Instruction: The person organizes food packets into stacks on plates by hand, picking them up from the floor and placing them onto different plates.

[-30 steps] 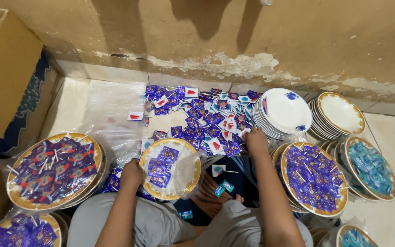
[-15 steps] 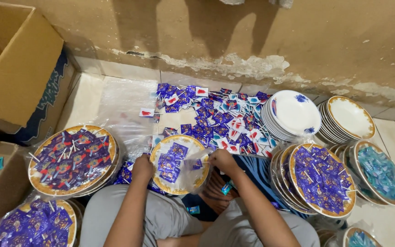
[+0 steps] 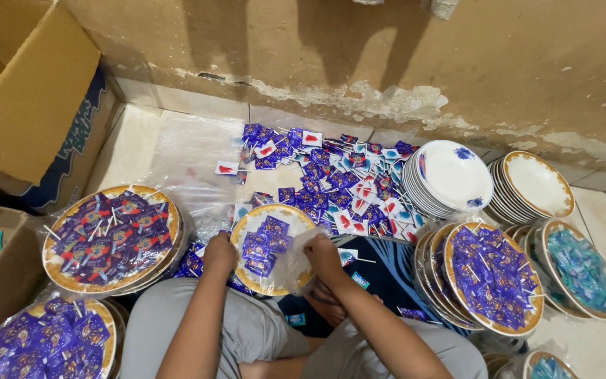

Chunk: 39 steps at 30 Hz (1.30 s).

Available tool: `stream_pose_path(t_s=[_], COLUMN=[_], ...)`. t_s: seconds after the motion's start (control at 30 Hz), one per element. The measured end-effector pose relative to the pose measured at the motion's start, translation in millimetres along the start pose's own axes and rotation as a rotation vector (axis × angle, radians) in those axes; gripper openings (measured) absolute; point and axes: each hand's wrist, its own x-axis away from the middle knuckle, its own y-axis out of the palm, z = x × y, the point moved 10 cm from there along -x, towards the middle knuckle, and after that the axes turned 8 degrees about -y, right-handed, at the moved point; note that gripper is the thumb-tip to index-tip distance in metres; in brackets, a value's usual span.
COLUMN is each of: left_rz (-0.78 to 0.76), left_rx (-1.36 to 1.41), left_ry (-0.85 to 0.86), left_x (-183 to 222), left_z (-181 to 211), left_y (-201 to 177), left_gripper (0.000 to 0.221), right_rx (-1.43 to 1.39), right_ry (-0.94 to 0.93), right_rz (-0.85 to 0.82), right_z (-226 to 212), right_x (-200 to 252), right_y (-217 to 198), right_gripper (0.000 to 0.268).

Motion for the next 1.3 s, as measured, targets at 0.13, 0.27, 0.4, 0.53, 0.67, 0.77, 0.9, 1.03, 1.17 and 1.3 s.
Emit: stream_pose_path(t_s=[0.13, 0.27, 0.4, 0.53, 0.67, 0.77, 0.9, 1.03, 1.17, 1.3], left_rz=[0.003, 0.005, 0.021, 0.023, 0.025, 0.007, 0.000, -0.001, 0.010, 0.006], left_rx=[0.002, 0.002, -0.010, -0.009, -0.012, -0.033, -0.059, -0.056, -0.057, -0.040], left_ry=[-0.003, 0.005, 0.026, 0.038, 0.044, 0.028, 0.025, 0.023, 0.036, 0.043], left_x=[14, 24, 16, 17, 17, 20, 22, 19, 20, 24], left_z=[7, 11, 8, 10, 9, 11, 13, 13, 16, 14], left_y=[-10, -15, -10, -12, -11, -12, -14, -14, -16, -14], left_gripper=[0.035, 0.036, 0.035, 0.034, 0.034, 0.036, 0.036, 0.036, 0.036, 0.035], right_rx=[-0.074, -0.236, -0.371, -0.424, -0.438, 0.051, 0.195, 0.357, 0.350, 0.129], right_ry=[0.083, 0.193, 0.146, -0.003, 0.408, 0.330, 0.193, -0.024, -0.008, 0.263], right_rz=[-0.021, -0.081, -0.122, -0.341, 0.031, 0.074, 0.083, 0.005, 0.050, 0.141], right_z=[-10, -4, 23, -1, 159, 185, 151, 126, 150, 173], right_x=[2, 9, -4, -10, -15, -12, -13, -23, -28, -23], right_y=[14, 33, 43, -59, -61, -75, -82, -57, -40, -86], right_gripper=[0.021, 0.021, 0.015, 0.018, 0.016, 0.033, 0.042, 0.033, 0.020, 0.019])
